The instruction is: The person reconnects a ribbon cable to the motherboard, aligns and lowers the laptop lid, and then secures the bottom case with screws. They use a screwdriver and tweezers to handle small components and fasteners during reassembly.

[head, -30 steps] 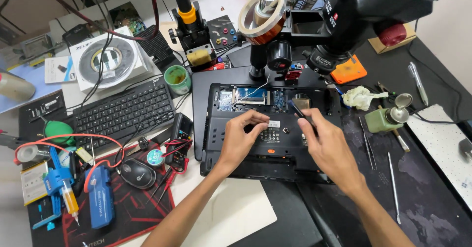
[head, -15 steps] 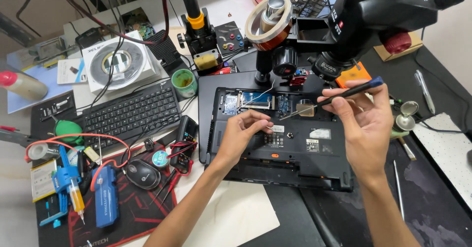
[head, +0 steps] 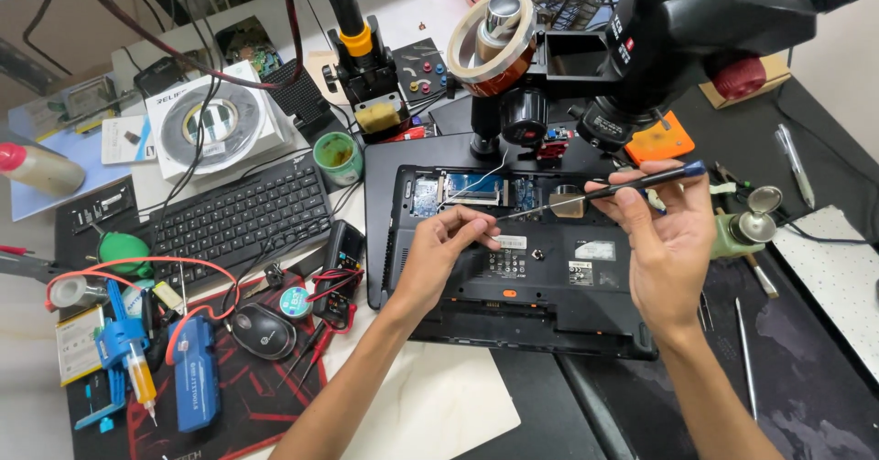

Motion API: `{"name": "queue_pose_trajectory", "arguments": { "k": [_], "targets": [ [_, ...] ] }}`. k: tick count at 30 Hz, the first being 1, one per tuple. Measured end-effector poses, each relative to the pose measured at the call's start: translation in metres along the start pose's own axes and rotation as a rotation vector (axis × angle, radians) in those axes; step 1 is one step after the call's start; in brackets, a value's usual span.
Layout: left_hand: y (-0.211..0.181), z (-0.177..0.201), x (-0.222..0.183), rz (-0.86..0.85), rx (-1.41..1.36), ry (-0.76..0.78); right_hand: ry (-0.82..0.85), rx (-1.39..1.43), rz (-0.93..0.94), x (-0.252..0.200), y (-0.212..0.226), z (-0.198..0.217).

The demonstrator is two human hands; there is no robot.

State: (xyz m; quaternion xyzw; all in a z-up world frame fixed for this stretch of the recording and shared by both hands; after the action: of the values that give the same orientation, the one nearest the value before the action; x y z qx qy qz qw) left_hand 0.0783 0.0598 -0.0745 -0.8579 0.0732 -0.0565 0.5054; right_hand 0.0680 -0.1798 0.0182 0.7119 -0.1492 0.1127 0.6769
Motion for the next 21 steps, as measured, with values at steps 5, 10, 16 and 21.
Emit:
{"name": "queue_pose_trajectory", "arguments": {
  "k": [5,10,16,21],
  "targets": [
    [0.0006,0.0008,0.0012,0.017,-0.007,-0.010,-0.007,0.059,0.005,0.0021,0.0004,0.0006],
    [-0.0025,-0.0001,0.0003,0.018,0.013,-0.014,-0.001,0.026,-0.025,0.0014,0.0007,-0.0045],
    [0.0001,0.0010,0.0001,0.012,0.005,-0.006,-0.014,0.038,-0.015,0.0002,-0.0036,-0.0023],
    [-0.0007,-0.0003,0.0000,0.023,-0.004,-0.007,-0.014,0.055,-0.007,0.0012,-0.0031,-0.0008]
  ]
}}
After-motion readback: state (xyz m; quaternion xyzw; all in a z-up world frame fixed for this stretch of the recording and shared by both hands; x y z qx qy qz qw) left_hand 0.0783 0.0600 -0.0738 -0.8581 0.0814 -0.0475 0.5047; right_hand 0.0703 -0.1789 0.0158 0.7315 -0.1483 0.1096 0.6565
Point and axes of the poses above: each hand's wrist, its own x-axis towards the middle knuckle, its own z-axis out of the back of the hand, y = z × x, the point moved 2 cm from there along x, towards the middle knuckle, and after that the axes turned 11 degrees about -x, right-handed, at the moved point
